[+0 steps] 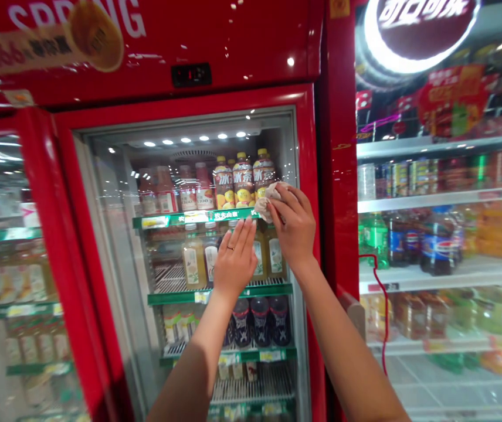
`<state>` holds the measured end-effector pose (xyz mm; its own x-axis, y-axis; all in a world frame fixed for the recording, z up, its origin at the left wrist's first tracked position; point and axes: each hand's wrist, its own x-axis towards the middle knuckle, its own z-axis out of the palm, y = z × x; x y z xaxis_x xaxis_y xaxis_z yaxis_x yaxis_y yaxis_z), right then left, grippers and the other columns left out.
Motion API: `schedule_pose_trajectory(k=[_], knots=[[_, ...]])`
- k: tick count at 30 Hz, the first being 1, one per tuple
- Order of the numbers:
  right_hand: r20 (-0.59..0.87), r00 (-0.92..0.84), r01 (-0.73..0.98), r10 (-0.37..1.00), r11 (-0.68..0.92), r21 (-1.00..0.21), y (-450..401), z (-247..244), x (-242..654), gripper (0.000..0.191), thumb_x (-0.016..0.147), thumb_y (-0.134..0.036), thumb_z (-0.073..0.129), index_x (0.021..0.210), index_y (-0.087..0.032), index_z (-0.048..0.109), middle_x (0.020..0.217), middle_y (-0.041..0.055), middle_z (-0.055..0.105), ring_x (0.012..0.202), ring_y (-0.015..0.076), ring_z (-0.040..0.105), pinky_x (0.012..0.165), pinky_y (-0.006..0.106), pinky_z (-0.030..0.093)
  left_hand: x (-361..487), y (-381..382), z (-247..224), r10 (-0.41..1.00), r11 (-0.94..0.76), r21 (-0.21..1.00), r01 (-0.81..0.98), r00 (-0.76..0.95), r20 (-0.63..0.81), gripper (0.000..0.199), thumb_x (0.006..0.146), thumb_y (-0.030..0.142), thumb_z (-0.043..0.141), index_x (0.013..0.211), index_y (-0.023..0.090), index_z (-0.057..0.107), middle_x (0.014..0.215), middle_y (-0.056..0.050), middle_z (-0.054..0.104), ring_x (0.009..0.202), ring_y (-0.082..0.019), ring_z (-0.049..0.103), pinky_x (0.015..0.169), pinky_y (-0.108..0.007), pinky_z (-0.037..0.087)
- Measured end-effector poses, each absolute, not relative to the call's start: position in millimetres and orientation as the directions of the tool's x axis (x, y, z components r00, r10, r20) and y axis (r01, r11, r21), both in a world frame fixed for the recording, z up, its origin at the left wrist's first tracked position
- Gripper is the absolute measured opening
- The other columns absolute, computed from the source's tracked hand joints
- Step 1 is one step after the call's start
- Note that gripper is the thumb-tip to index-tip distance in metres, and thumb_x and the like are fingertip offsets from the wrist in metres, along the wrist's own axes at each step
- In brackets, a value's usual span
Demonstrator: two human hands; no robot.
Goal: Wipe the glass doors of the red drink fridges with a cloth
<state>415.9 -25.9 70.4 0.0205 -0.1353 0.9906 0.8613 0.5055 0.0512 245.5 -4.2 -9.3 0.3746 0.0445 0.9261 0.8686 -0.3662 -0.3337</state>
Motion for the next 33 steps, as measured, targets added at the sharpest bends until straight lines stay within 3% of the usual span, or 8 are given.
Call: schedule_pose_trajectory(k=[3,7,11,17,21,25,28,33], knots=[[0.994,-0.011,0.822,-0.111,0.565,0.072,-28.9,73.9,412.6,0.030,0.107,-0.022,0.058,0.127,-0.032,0.078,0.140,0.0026,0.078,0.139,0.0269,0.066,0.119,0.054,0.058,245.0,-5.0,-8.6,0.044,-0.368,-0.333,0.868,0.374,0.926,0.083,0.106,0.018,0.045,0.175,0.015,-0.001,0.176,-0.005,0.036,0.167,-0.018,0.031,0.141,-0.039,0.022],[0.990,-0.088,0.785,-0.108,0.604,0.136,-33.3,59.8,418.0,0.048,0.106,-0.013,0.054,0.147,-0.035,0.065,0.146,0.0034,0.075,0.142,0.0240,0.066,0.119,0.048,0.059,244.6,-4.9,-8.3,0.024,-0.359,-0.345,0.867,0.378,0.926,0.082,0.106,0.018,0.046,0.175,0.014,0.001,0.176,-0.004,0.036,0.168,-0.016,0.028,0.142,-0.038,0.021],[0.992,0.029,0.817,-0.124,0.575,0.048,-27.5,60.6,426.6,0.060,0.106,-0.015,0.055,0.161,-0.039,0.052,0.146,0.0049,0.075,0.133,0.0239,0.073,0.110,0.045,0.065,245.0,-3.7,-8.7,0.010,-0.364,-0.345,0.865,0.374,0.928,0.083,0.105,0.018,0.047,0.176,0.014,0.003,0.176,-0.004,0.037,0.168,-0.016,0.026,0.142,-0.036,0.018],[0.994,-0.046,0.842,-0.101,0.532,0.093,-25.5,69.9,419.4,0.050,0.110,-0.017,0.046,0.151,-0.037,0.066,0.146,0.0016,0.075,0.145,0.0232,0.064,0.124,0.051,0.056,244.9,-3.2,-9.2,0.033,-0.395,-0.328,0.858,0.370,0.928,0.084,0.106,0.018,0.046,0.175,0.016,0.000,0.176,-0.004,0.036,0.167,-0.018,0.031,0.142,-0.038,0.017],[0.995,-0.088,0.834,-0.048,0.543,0.100,-30.3,57.7,429.4,0.051,0.110,-0.017,0.048,0.154,-0.038,0.063,0.150,0.0002,0.072,0.148,0.0236,0.061,0.126,0.054,0.054,243.7,-3.7,-8.9,0.058,-0.415,-0.324,0.850,0.380,0.923,0.086,0.105,0.018,0.046,0.175,0.017,-0.003,0.178,-0.005,0.034,0.167,-0.020,0.032,0.142,-0.040,0.021],[0.996,-0.035,0.851,-0.081,0.520,0.073,-24.8,59.5,433.9,0.051,0.110,-0.018,0.048,0.156,-0.038,0.061,0.152,0.0009,0.071,0.149,0.0249,0.061,0.127,0.054,0.052,243.2,-4.2,-8.4,0.033,-0.409,-0.327,0.852,0.372,0.928,0.085,0.105,0.018,0.047,0.175,0.017,-0.001,0.177,-0.004,0.035,0.167,-0.018,0.032,0.142,-0.038,0.020],[0.995,-0.032,0.868,-0.091,0.492,0.073,-21.4,62.1,424.7,0.057,0.110,-0.015,0.047,0.160,-0.040,0.055,0.155,-0.0001,0.069,0.153,0.0250,0.056,0.128,0.055,0.051,243.0,-4.4,-8.0,0.044,-0.417,-0.323,0.850,0.374,0.927,0.086,0.105,0.017,0.047,0.175,0.017,-0.003,0.177,-0.004,0.033,0.167,-0.018,0.031,0.142,-0.038,0.020],[0.984,-0.176,0.848,-0.020,0.504,0.162,-26.7,45.6,421.5,0.071,0.108,-0.008,0.047,0.168,-0.046,0.040,0.159,-0.0040,0.065,0.156,0.0234,0.052,0.128,0.053,0.053,243.1,-4.2,-7.6,0.041,-0.437,-0.321,0.840,0.375,0.926,0.087,0.105,0.017,0.047,0.175,0.017,-0.004,0.178,-0.004,0.032,0.166,-0.019,0.033,0.142,-0.040,0.022]])
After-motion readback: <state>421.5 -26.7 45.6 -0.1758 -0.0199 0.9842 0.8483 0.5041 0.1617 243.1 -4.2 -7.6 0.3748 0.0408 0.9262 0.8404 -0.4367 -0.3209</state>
